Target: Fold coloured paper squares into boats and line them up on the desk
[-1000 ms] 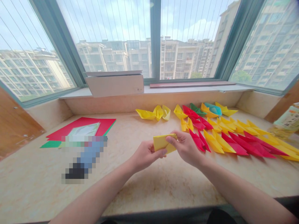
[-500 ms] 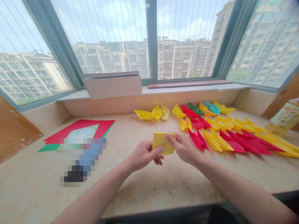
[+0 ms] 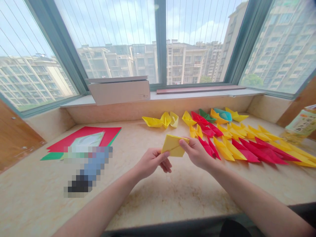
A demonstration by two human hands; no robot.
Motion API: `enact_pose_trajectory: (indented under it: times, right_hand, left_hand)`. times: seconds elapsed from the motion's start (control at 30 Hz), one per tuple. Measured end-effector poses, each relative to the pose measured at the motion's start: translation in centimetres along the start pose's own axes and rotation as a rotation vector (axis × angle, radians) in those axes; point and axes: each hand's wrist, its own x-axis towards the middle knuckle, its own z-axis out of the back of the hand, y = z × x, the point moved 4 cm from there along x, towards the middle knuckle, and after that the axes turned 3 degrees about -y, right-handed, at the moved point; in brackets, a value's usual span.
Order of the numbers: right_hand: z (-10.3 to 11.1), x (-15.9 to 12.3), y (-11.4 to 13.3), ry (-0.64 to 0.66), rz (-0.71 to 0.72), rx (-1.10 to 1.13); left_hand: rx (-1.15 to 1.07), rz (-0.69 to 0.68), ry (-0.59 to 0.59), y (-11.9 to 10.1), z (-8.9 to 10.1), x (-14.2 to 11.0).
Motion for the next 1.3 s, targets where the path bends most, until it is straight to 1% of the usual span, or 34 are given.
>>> enact_pose_trajectory:
  times: [0.07,0.1,0.17,0.23,0.3,0.37,0.4,0.43,0.47,0.53,0.6,0.63,0.67,0.73,0.8,0.9,0.93,1.0,1.1,1.2,1.27,1.3]
  right_hand:
    - [0.2,-0.2,0.6,-0.059,0.199,-0.132]
    - [0.2,-0.4,1.0,-0.062,0.307,-0.211]
    - [-0.2,-0.8,1.7,-0.021,0.484,-0.379]
    - [-0.6,-1.1,2.1,0.03,0.575,-0.527]
    - [-1.1,-1.3,2.2,0.104,0.597,-0.629]
    - [-1.6,-1.5,2.0,0.207,0.592,-0.671]
    - [-1.8,-1.5,2.0,0.242,0.588,-0.664]
    - [-1.9,-1.5,1.9,0.245,0.585,-0.64]
    - [-1.9,-1.4,2.0,0.212,0.578,-0.608]
    - [-1.4,-1.1,1.9,0.055,0.522,-0.543]
    - [-0.8,-0.8,1.7,-0.102,0.395,-0.489]
    - [-0.6,-0.6,1.5,-0.138,0.31,-0.452]
    - [-0.5,-0.5,1.3,-0.142,0.221,-0.407]
    - [-0.8,-0.4,0.8,-0.095,0.067,-0.324]
    - [-1.2,-0.6,0.6,-0.044,-0.01,-0.303]
    - [-1.6,-0.9,0.5,-0.02,-0.008,-0.364]
    - [-1.7,-1.0,0.5,-0.02,-0.01,-0.38]
    - [-1.8,-1.1,0.4,-0.018,-0.035,-0.376]
    - [-1.8,-1.1,0.6,0.006,-0.086,-0.271]
    - [-2.0,-0.9,0.8,0.077,-0.12,-0.142]
    - [-2.1,-0.9,1.0,0.087,-0.093,-0.133]
    - [-1.9,-0.9,1.1,0.066,-0.052,-0.169]
  left_hand:
    - [-0.105,-0.01,-0.097,0.0,0.5,0.3]
    - [-0.171,-0.026,-0.122,-0.1,0.6,0.3]
    - [-0.322,-0.073,-0.127,-0.5,0.6,0.3]
    - [-0.426,-0.119,-0.108,-0.8,0.5,0.2]
    - [-0.427,-0.142,-0.127,-0.9,0.5,0.2]
    - [-0.37,-0.142,-0.176,-0.7,0.7,0.4]
    - [-0.342,-0.136,-0.199,-0.5,0.9,0.5]
    - [-0.318,-0.129,-0.218,-0.4,1.0,0.5]
    - [-0.299,-0.126,-0.228,-0.3,1.1,0.6]
    - [-0.274,-0.122,-0.222,-0.2,1.1,0.6]
    - [-0.255,-0.13,-0.198,-0.2,0.8,0.5]
    - [-0.244,-0.135,-0.185,-0.3,0.7,0.4]
    - [-0.226,-0.138,-0.178,-0.4,0.5,0.4]
    - [-0.158,-0.135,-0.194,-0.4,0.4,0.2]
    - [-0.044,-0.124,-0.246,-0.4,0.6,0.2]
    - [0.166,-0.129,-0.331,-0.3,1.1,0.2]
    - [0.217,-0.136,-0.339,-0.3,1.1,0.1]
    - [0.262,-0.152,-0.314,-0.3,1.0,0.0]
    - [0.206,-0.171,-0.246,-0.6,0.5,-0.2]
    - [0.098,-0.166,-0.195,-1.0,0.1,-0.4]
    - [0.014,-0.134,-0.176,-0.9,0.1,-0.2]
    - [-0.03,-0.115,-0.171,-0.8,0.1,-0.1]
